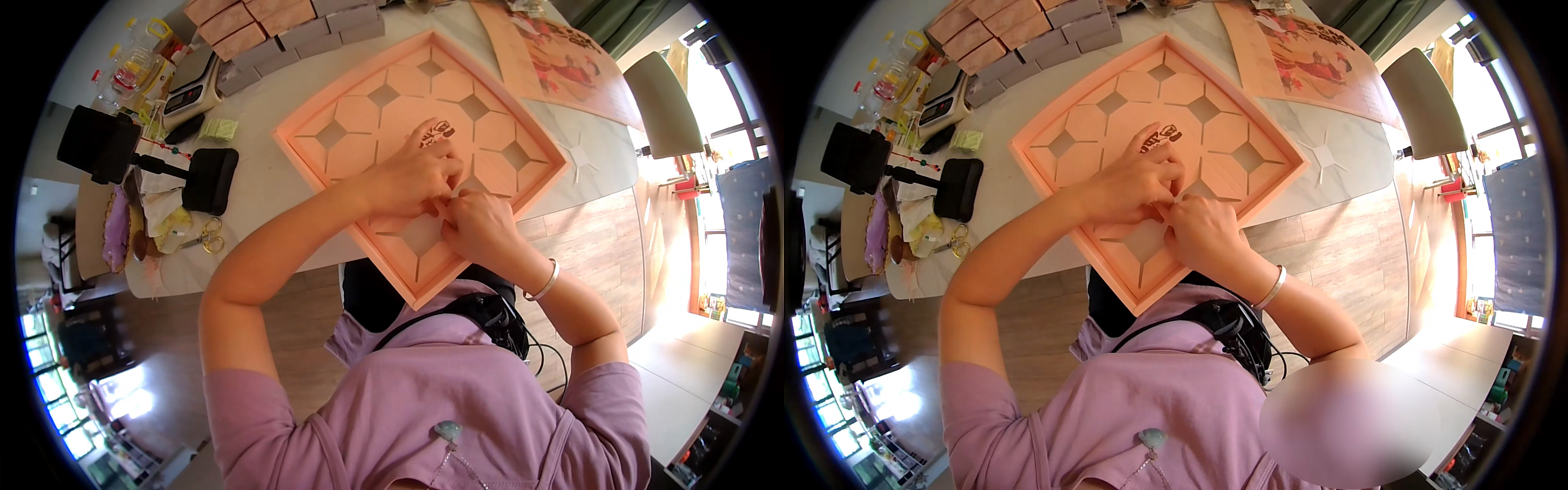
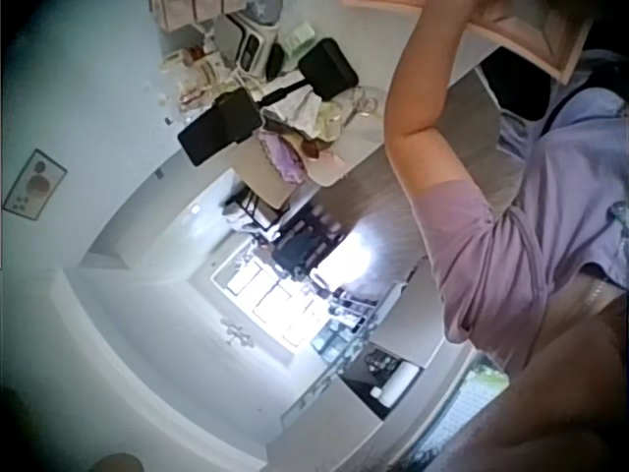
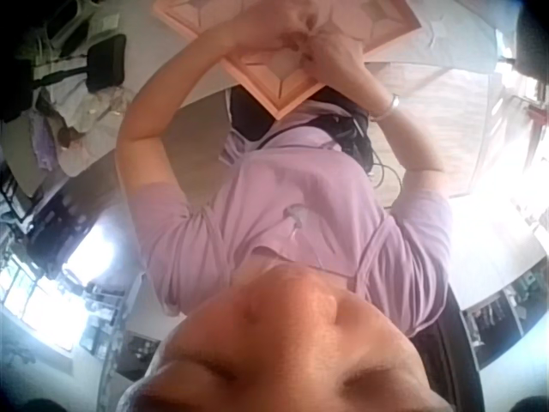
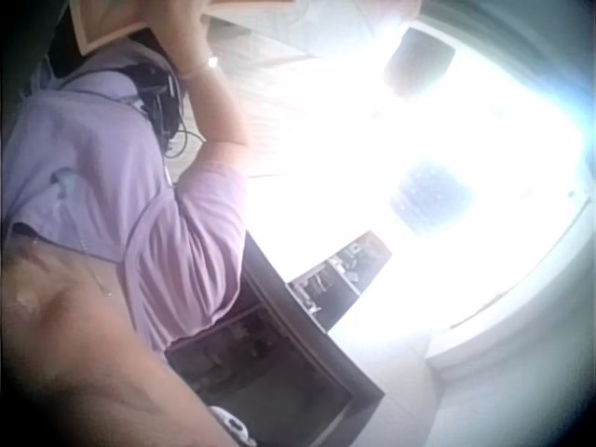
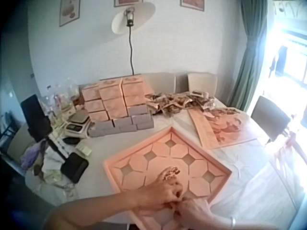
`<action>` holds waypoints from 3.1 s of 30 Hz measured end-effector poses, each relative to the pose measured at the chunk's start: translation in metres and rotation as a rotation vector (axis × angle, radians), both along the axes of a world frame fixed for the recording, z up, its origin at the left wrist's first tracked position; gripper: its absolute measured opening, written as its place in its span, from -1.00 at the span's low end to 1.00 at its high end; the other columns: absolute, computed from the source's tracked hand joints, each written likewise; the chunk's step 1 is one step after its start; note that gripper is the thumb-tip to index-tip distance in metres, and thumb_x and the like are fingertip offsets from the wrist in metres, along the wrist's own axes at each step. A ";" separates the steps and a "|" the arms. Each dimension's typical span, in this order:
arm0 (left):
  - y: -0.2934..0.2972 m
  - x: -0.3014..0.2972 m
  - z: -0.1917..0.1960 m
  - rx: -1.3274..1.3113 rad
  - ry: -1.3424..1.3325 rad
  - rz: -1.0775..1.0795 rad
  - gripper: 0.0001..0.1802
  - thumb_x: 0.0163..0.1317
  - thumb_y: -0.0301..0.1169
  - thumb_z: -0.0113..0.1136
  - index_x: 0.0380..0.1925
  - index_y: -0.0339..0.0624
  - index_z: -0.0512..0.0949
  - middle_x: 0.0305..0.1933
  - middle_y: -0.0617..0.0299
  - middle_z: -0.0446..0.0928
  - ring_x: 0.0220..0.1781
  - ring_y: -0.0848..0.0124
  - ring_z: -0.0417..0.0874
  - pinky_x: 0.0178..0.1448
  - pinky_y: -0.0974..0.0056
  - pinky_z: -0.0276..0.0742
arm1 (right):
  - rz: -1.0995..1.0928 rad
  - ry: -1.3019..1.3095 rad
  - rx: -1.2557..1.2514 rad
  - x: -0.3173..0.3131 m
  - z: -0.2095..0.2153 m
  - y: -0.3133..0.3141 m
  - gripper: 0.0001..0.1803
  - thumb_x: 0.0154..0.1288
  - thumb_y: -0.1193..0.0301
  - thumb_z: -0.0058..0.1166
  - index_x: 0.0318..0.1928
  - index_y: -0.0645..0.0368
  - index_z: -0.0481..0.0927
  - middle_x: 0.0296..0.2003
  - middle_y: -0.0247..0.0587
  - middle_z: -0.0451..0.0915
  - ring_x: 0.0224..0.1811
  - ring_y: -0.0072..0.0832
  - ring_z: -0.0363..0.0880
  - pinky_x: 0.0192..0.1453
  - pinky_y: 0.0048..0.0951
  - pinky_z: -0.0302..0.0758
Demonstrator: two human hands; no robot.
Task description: The person assembles a pink paper box by folding the side flaps and pressing the internal honeycomb dividers into place. They repeatedly adjust the edges and corners to ensure the structure is secure, working on a single unit throughout the clip.
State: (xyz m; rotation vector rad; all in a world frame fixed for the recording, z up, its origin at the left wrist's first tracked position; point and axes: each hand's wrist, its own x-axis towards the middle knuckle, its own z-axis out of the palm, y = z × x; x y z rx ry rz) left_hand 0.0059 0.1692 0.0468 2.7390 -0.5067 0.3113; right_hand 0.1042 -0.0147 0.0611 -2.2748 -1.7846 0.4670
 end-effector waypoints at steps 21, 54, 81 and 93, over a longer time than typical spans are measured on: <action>-0.069 -0.129 0.042 -0.173 0.175 0.431 -0.79 -0.09 -0.43 0.35 -0.36 -0.06 0.62 -0.27 0.26 0.55 -0.13 0.22 0.60 0.00 0.13 0.38 | 0.324 0.058 0.414 0.032 0.012 -0.055 -0.77 0.02 0.41 0.45 -0.29 0.08 0.67 -0.31 -0.33 0.59 -0.18 -0.29 0.60 -0.05 -0.23 0.50; -0.002 0.026 0.023 0.023 0.094 -0.154 -0.44 -0.25 -0.36 0.63 -0.12 0.05 0.67 -0.09 0.22 0.50 0.00 0.19 0.62 -0.04 0.06 0.63 | -0.189 0.180 0.103 0.018 0.010 -0.032 -0.79 0.18 0.35 0.31 -0.41 0.27 0.70 -0.49 -0.07 0.68 -0.45 -0.11 0.68 -0.31 -0.19 0.56; 0.003 0.028 0.026 0.023 -0.035 -0.195 -0.71 -0.14 -0.36 0.48 -0.33 0.03 0.66 -0.19 0.29 0.50 -0.12 0.23 0.59 -0.11 0.15 0.60 | -0.887 1.835 -0.103 0.025 0.006 -0.015 -0.74 0.43 0.70 -0.13 0.08 0.31 0.36 -0.32 -0.13 0.49 -0.48 -0.43 0.60 -0.49 -0.41 0.56; -0.002 0.033 0.021 0.085 -0.072 -0.316 -0.59 -0.20 -0.32 0.49 -0.21 0.10 0.73 -0.11 0.35 0.50 0.05 0.29 0.53 0.15 0.17 0.50 | -0.891 1.892 -0.193 0.030 -0.003 -0.014 -0.82 0.37 0.73 -0.15 -0.09 0.26 0.36 -0.45 -0.23 0.31 -0.53 -0.48 0.30 -0.53 -0.43 0.22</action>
